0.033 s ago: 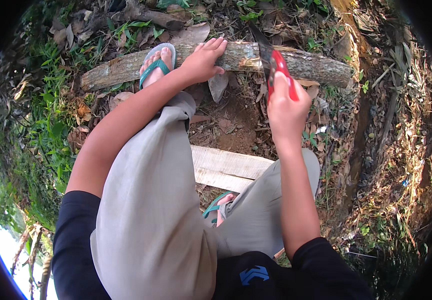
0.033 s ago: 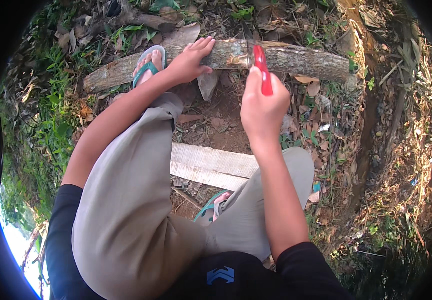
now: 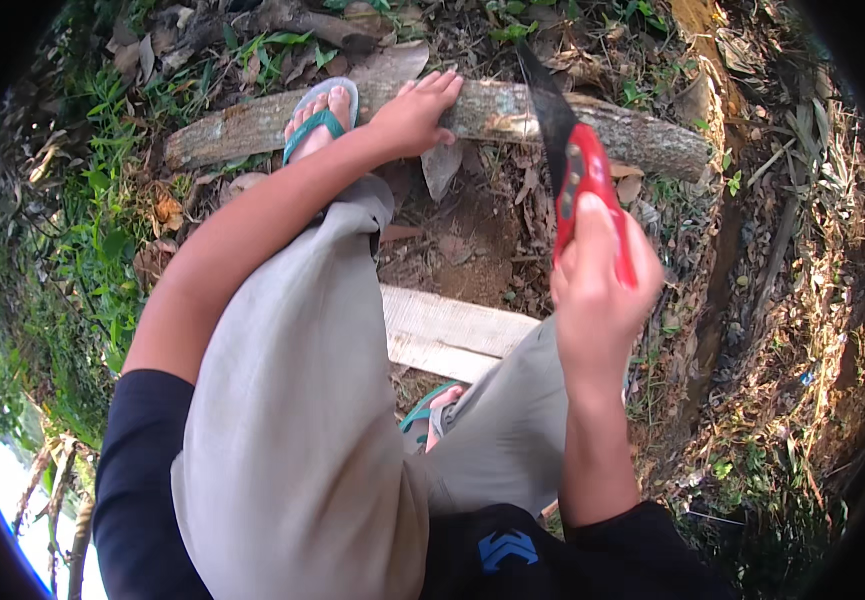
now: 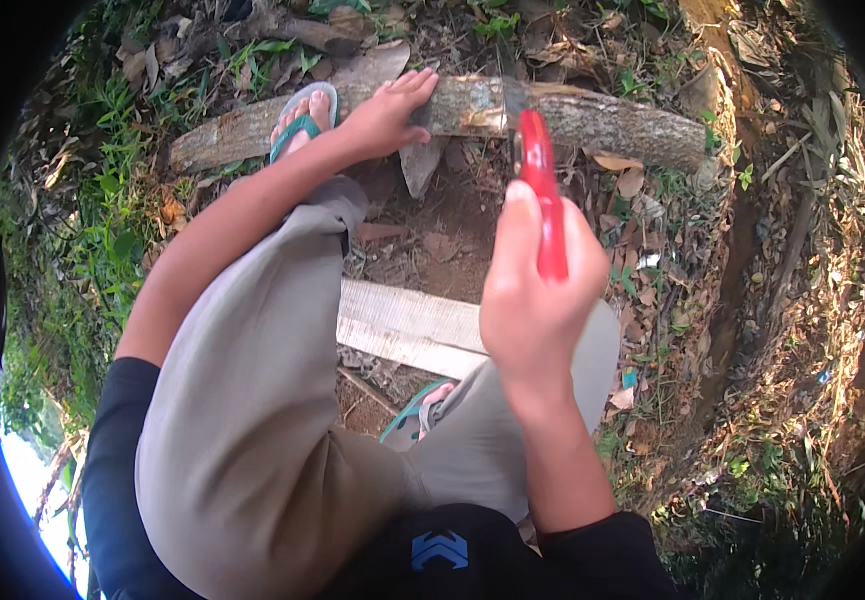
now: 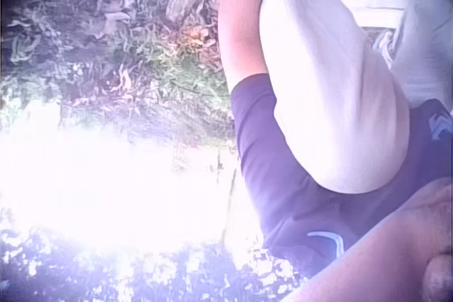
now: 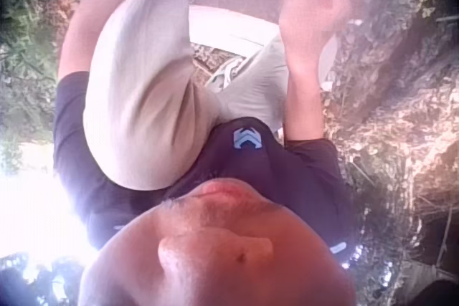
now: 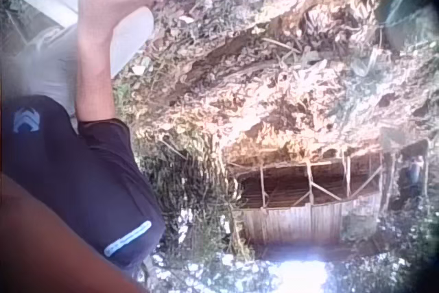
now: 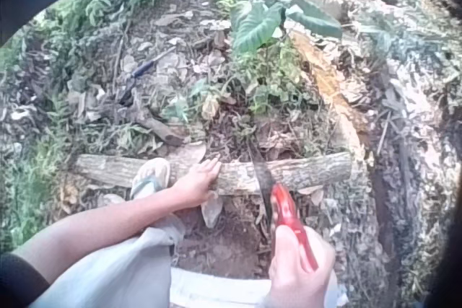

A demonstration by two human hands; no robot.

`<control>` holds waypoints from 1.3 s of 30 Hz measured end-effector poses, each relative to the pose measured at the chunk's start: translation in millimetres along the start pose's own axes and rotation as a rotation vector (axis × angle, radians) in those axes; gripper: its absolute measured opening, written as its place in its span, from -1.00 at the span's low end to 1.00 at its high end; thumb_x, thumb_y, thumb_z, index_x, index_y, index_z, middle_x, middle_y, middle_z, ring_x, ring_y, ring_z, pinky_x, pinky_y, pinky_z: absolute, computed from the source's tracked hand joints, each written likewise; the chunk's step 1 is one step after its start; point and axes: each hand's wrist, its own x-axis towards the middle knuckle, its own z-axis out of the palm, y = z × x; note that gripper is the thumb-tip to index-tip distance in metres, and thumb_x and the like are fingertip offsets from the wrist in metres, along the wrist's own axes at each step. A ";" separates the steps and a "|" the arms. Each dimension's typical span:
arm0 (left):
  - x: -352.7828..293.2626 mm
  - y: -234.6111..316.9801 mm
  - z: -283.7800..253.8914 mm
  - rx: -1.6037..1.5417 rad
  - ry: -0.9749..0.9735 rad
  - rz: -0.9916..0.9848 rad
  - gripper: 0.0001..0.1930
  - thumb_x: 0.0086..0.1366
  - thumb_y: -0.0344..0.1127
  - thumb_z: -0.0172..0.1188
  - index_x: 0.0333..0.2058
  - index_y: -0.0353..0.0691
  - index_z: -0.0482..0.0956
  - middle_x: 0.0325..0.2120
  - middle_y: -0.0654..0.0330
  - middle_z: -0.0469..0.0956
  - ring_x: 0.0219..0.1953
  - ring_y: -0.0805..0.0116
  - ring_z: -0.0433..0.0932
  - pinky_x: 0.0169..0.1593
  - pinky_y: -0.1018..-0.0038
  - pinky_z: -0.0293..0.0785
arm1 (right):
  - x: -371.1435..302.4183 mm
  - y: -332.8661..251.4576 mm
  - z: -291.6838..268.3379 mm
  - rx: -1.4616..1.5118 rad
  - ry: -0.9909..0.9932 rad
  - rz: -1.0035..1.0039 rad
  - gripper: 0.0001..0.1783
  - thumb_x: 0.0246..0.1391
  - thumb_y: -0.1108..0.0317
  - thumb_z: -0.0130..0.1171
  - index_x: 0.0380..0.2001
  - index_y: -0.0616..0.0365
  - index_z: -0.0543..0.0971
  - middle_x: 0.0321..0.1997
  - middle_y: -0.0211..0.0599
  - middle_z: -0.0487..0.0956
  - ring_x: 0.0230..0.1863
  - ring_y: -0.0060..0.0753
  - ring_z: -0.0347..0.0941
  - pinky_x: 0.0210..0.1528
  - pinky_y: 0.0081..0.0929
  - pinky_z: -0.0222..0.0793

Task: The person uses a hand saw to cut through several wooden boards while squatting on the ground.

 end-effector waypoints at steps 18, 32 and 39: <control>25.2 -1.0 2.1 -0.156 -0.057 0.052 0.03 0.12 -0.05 0.48 0.46 -0.20 0.09 0.48 -0.01 0.12 0.52 -0.01 0.06 0.51 0.01 0.04 | -20.4 45.4 -26.2 0.059 -0.023 0.013 -0.73 0.39 0.37 0.14 -0.45 0.18 0.46 -0.62 -0.61 0.31 -0.57 -0.82 0.15 -0.56 -0.59 0.06; 7.4 7.8 -1.7 -0.209 0.044 0.042 -0.08 0.14 -0.17 0.46 0.42 -0.24 0.20 0.43 -0.02 0.22 0.49 -0.03 0.13 0.49 0.03 0.08 | -12.5 7.0 -22.1 -0.102 -0.045 0.038 -0.72 0.37 0.36 0.13 -0.47 0.22 0.50 -0.64 -0.55 0.39 -0.59 -0.77 0.24 -0.55 -0.55 0.13; 16.4 8.6 3.9 -0.174 -0.008 0.008 -0.05 0.12 -0.16 0.48 0.42 -0.25 0.19 0.44 -0.02 0.21 0.49 -0.04 0.13 0.49 0.01 0.09 | 33.7 25.6 18.0 -0.219 0.039 -0.126 -0.63 0.34 0.35 0.15 -0.58 0.25 0.48 -0.70 -0.43 0.41 -0.63 -0.68 0.30 -0.55 -0.45 0.17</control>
